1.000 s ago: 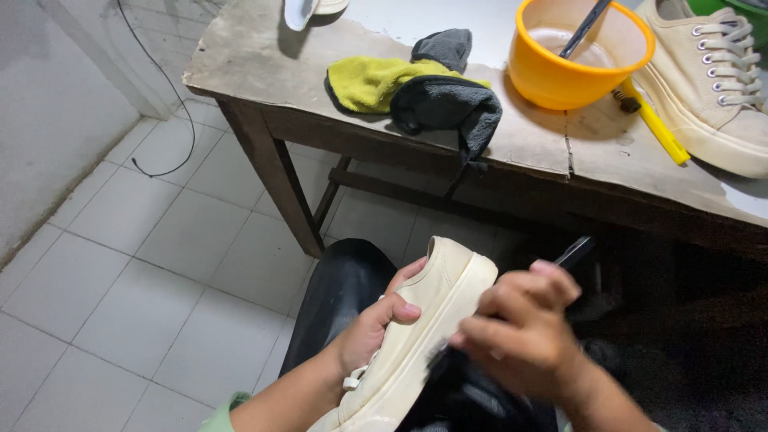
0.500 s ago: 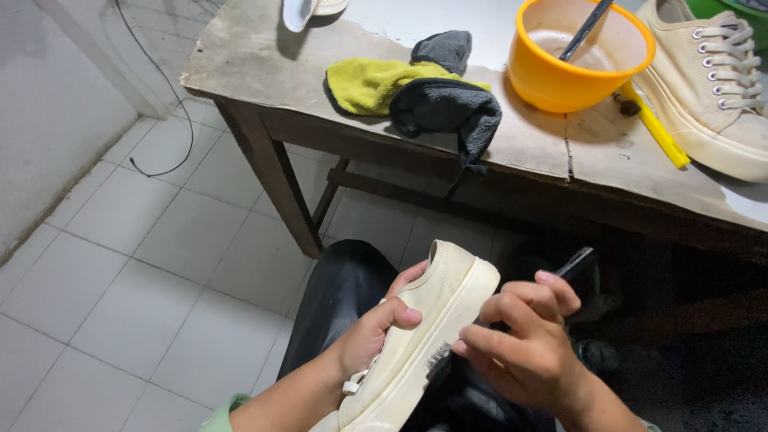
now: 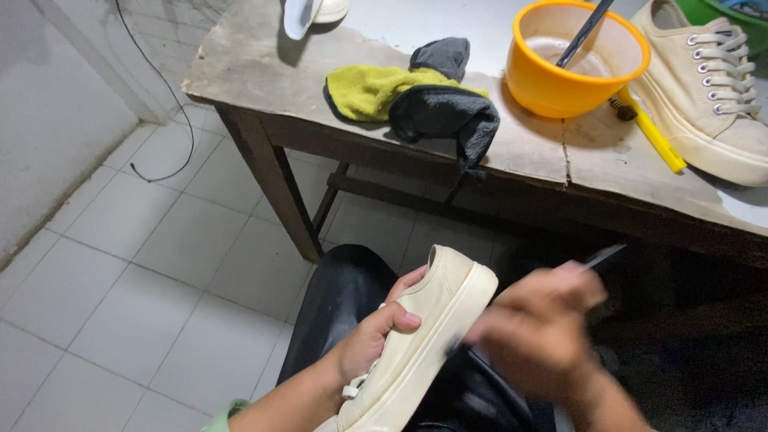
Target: The person scrubs a white sneaker with a brush dipped in a cleaning solution, then wipes it with a cloth. The person repeats the scrubbing and wiping process on different parts of the shoe, including the sole and sides, before placing the shoe on the table.
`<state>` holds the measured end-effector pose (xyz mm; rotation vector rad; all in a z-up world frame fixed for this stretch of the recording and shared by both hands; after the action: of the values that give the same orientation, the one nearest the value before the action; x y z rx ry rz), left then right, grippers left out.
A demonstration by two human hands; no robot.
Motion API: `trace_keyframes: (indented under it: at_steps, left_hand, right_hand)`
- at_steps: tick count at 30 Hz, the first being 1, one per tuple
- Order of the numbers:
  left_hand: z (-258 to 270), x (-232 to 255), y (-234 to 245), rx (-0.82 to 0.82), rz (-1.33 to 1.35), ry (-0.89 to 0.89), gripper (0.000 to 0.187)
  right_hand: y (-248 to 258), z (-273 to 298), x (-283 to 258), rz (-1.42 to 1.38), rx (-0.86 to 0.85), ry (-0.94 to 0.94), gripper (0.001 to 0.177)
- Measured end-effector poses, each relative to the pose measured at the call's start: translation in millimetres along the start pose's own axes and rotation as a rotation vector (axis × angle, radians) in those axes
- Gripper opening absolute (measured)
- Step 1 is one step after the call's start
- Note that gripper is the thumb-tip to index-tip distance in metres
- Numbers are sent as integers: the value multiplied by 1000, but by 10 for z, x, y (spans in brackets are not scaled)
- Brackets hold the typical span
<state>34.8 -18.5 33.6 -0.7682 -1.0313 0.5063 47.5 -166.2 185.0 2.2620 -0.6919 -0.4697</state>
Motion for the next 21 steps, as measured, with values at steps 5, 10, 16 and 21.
trace_keyframes:
  at_steps: [5,10,16,21]
  left_hand:
    - [37,119,-86,-46,-78,8,84]
    - [32,158,-149,-25,-44,-3,82]
    - [49,180,-168,-77,-190,-7,86]
    - [9,189,-142,-103,-152,-55,87]
  right_hand:
    - [50,39,315,10,11,-101,13]
    - [-3,-36,-55,-61,21,28,18]
    - [55,18,348,39,68,-163,17]
    - [122,-72,340,-12,49,-51,17]
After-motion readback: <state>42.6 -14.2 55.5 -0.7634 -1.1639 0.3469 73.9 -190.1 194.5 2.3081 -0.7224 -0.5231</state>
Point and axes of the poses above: each hand's wrist, its own z-axis away from the middle knuckle, its own y-axis out of the back of the hand, x = y × z, the point moved 7 cm from there along -z, towards the middle knuckle, and after that the axes turned 9 degrees about -y, right-handed, at the moved point
